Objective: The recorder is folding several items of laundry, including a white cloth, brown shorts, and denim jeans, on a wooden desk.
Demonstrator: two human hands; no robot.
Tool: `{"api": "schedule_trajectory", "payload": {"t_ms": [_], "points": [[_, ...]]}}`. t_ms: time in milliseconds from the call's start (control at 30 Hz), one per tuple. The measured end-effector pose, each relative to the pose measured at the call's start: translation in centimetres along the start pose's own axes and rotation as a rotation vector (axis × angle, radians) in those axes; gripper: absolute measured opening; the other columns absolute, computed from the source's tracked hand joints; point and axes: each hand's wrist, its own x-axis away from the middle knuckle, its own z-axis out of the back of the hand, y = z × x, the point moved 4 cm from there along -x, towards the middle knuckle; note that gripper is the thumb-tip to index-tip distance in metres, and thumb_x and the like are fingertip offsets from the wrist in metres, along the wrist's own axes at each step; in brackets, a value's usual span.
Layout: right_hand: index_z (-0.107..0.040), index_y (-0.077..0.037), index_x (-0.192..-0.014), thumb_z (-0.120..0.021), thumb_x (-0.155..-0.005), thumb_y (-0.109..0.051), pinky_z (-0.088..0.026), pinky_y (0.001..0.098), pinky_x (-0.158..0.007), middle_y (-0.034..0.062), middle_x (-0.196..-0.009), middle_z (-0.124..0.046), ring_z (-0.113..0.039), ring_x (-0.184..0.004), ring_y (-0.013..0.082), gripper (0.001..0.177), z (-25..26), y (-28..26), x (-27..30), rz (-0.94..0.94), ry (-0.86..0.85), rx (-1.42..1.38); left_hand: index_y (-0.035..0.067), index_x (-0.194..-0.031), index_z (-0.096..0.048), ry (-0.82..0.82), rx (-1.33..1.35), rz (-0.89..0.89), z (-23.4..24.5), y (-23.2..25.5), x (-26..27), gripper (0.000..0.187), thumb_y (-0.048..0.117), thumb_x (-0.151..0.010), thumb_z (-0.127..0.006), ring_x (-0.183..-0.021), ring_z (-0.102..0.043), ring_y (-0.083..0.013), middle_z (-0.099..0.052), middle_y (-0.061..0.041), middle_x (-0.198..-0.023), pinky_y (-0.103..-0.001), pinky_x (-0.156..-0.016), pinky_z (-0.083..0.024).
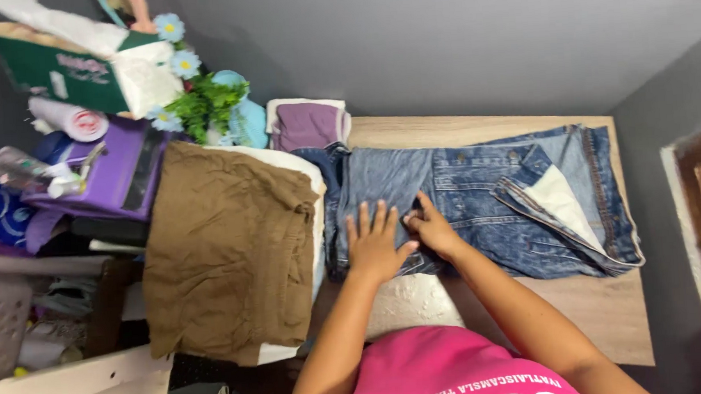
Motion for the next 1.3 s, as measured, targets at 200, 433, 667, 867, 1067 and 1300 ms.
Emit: {"api": "schedule_trajectory", "payload": {"t_ms": [200,433,667,867,1067,1300], "points": [[-0.042,-0.012,-0.156,-0.066,-0.096,-0.003,-0.061,0.0471,-0.083,0.0214,-0.123,-0.071,-0.072,-0.104,0.0383,0.066,11.8,0.6,5.2,0.243,0.398,0.301,0.018,-0.165,-0.018,-0.295,-0.025,0.089,0.0,0.0,-1.0,0.085,0.067,-0.098,-0.037,-0.158,0.002,-0.0412,-0.005,-0.008,-0.174,-0.066,-0.123,0.001],[-0.040,-0.006,-0.160,-0.069,-0.096,-0.013,-0.004,0.0708,-0.118,0.0339,-0.167,-0.017,-0.013,-0.152,0.0550,0.071,25.2,-5.6,15.2,0.364,0.887,1.061,0.009,-0.164,-0.009,-0.345,-0.067,0.206,-2.6,1.1,-2.7,0.084,0.044,-0.097,-0.046,-0.153,0.008,-0.0526,0.003,-0.019,-0.172,-0.079,-0.112,0.006],[-0.068,-0.013,-0.134,-0.076,-0.091,-0.014,-0.032,0.0575,-0.117,0.0170,-0.154,-0.052,-0.046,-0.142,0.0423,0.044,28.5,3.7,19.9,0.348,1.191,1.107,-0.002,-0.156,-0.034,0.002,-0.124,-0.190,-1.5,9.7,-1.9,0.075,0.035,-0.097,-0.061,-0.153,-0.005,-0.0511,-0.016,-0.024,-0.169,-0.071,-0.118,0.002],[-0.045,-0.011,-0.153,-0.075,-0.087,-0.007,-0.023,0.0543,-0.122,0.0221,-0.154,-0.030,-0.031,-0.146,0.0432,0.073,23.8,9.1,23.4,0.281,1.452,0.488,0.016,-0.165,-0.017,-0.325,-0.264,-0.156,-3.9,10.5,-2.4,0.083,0.060,-0.099,-0.045,-0.156,0.009,-0.0445,-0.005,-0.009,-0.173,-0.083,-0.108,0.009],[-0.054,-0.019,-0.122,-0.075,-0.096,-0.038,-0.060,0.0361,-0.077,0.0039,-0.109,-0.057,-0.063,-0.091,0.0223,0.039,26.1,13.2,19.4,-0.033,1.223,-0.892,0.020,-0.166,-0.010,-0.426,-0.278,-0.113,-3.8,10.8,-2.8,0.088,0.063,-0.097,-0.046,-0.155,0.016,-0.0430,0.006,-0.005,-0.174,-0.085,-0.106,0.009],[-0.064,-0.018,-0.129,-0.088,-0.089,-0.034,-0.057,0.0494,-0.087,0.0149,-0.129,-0.066,-0.066,-0.115,0.0266,0.049,25.5,4.9,17.4,-0.048,1.204,-0.660,0.021,-0.166,-0.010,-0.422,-0.262,-0.090,-2.7,11.2,-2.7,0.089,0.061,-0.097,-0.049,-0.156,0.016,-0.0429,0.004,-0.006,-0.174,-0.084,-0.107,0.010]]}}
